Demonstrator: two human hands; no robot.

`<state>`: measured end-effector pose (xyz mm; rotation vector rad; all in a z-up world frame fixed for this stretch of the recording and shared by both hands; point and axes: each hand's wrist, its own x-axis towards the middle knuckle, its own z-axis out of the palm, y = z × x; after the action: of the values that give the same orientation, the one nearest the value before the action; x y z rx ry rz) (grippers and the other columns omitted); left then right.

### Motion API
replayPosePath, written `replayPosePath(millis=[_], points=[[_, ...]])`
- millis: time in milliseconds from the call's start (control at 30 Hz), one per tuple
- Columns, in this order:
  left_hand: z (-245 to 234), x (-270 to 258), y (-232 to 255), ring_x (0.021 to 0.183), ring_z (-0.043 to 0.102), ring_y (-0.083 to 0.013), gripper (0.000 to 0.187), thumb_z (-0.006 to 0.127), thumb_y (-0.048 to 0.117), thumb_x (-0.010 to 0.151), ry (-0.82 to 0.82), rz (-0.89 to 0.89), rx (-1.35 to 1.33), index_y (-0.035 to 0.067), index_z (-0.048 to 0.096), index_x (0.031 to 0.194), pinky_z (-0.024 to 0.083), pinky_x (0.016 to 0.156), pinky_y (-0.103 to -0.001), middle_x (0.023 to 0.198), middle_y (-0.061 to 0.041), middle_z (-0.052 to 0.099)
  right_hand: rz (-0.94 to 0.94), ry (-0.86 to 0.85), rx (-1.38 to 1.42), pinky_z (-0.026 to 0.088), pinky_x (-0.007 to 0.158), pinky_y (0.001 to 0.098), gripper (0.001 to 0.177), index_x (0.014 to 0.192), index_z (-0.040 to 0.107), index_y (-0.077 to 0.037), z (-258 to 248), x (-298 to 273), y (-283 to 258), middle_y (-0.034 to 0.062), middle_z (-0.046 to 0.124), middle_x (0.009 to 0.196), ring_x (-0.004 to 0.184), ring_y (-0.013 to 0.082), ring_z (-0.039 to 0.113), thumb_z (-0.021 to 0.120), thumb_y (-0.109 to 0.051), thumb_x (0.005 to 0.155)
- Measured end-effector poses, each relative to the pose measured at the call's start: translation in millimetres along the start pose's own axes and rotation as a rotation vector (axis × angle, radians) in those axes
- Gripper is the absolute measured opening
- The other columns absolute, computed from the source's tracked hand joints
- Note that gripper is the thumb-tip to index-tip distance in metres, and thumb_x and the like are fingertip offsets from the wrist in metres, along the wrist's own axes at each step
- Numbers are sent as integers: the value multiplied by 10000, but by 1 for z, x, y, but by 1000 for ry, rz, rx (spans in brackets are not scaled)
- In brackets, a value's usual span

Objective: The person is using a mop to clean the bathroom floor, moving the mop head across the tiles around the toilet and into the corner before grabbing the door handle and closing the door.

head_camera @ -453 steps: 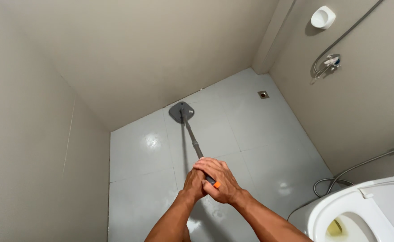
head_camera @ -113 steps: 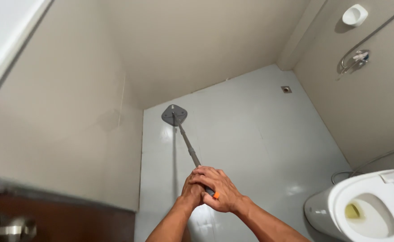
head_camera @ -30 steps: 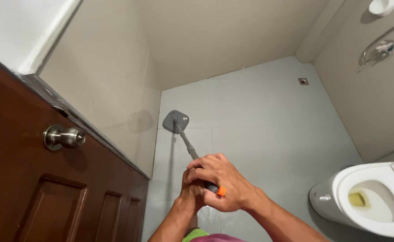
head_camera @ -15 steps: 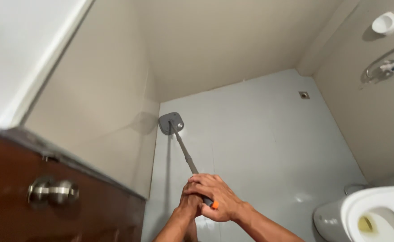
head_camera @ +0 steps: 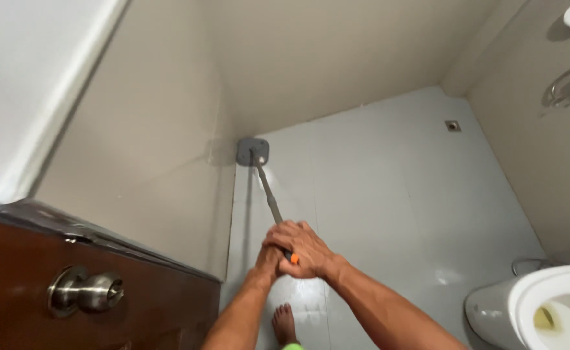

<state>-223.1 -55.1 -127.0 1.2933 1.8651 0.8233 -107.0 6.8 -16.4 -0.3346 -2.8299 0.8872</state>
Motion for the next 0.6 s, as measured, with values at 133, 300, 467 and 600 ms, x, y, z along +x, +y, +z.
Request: replayPosePath(millis=[133, 300, 467, 600], points=[[16, -39, 20, 1029, 613, -262, 382, 779, 212, 768, 149, 238, 51, 88, 601, 1082, 533, 893, -388, 1056, -84, 645, -15, 40, 20, 377, 913, 406, 534, 1153, 664, -152, -13, -32, -32, 38, 662, 1230, 1196, 255, 562, 542, -286, 651], [47, -116, 62, 988, 637, -243, 373, 751, 221, 753, 93, 194, -76, 76, 610, 1066, 539, 827, -366, 1036, -75, 652, 63, -7, 19, 382, 902, 413, 495, 1150, 669, -152, -35, -101, -98, 36, 654, 1219, 1161, 252, 569, 546, -261, 683], [59, -180, 94, 857, 648, -236, 394, 755, 236, 701, 50, 265, 23, 51, 609, 1017, 551, 695, -369, 928, -83, 655, 24, 62, 47, 394, 957, 432, 577, 1194, 682, -130, -50, -164, -154, 111, 646, 1269, 1195, 290, 575, 571, -249, 640], [71, -217, 103, 734, 588, -214, 273, 652, 268, 864, -120, -86, -210, 22, 588, 962, 517, 612, -384, 840, -88, 629, -218, 230, 114, 411, 1127, 464, 495, 1244, 692, -114, -48, -193, -167, 127, 656, 1361, 1324, 309, 608, 631, -293, 787]])
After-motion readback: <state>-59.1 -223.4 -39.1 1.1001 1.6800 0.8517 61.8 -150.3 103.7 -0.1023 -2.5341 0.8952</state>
